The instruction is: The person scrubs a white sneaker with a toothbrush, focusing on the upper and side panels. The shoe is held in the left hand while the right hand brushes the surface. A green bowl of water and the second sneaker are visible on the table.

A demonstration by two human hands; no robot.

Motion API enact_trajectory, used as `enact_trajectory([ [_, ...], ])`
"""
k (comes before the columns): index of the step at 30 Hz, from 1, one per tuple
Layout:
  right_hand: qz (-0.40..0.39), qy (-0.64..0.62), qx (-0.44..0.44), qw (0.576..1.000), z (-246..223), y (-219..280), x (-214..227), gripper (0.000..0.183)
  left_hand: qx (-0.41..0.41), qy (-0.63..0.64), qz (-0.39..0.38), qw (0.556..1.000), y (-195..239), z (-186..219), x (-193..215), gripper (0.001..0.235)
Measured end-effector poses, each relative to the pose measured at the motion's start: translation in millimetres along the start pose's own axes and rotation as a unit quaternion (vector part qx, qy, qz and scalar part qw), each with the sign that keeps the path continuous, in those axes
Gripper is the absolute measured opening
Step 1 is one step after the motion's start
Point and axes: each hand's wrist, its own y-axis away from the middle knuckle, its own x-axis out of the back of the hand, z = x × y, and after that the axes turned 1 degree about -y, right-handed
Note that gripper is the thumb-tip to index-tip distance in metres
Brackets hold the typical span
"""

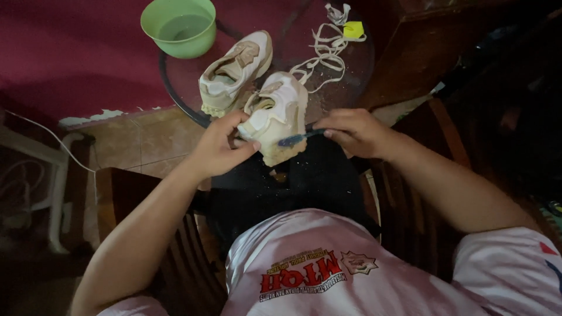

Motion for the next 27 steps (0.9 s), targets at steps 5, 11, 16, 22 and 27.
enact_trajectory([
  [5, 0.016, 0.054, -0.013, 0.998, 54.4, 9.4, 16.0, 0.025, -0.001, -0.019, -0.008, 1.000, 1.7, -3.3, 4.3, 0.021],
  [11, 0.036, 0.027, -0.016, 0.999, 44.7, 8.1, 4.4, 0.023, -0.001, -0.030, -0.017, 0.999, -0.1, 7.6, 6.4, 0.018],
  [16, 0.043, 0.023, -0.002, 0.999, 68.0, 13.3, -6.6, 0.028, -0.008, -0.034, -0.030, 0.999, 0.1, 7.3, 7.8, 0.018],
  [22, 0.080, 0.053, 0.002, 0.995, 61.1, 4.2, 10.7, 0.026, -0.011, -0.032, -0.023, 0.999, 0.6, 13.5, 5.8, 0.018],
  [27, 0.088, 0.009, 0.031, 0.996, 39.1, -1.3, -3.0, 0.021, -0.003, -0.058, -0.029, 0.998, 1.6, 13.8, 4.3, 0.021],
])
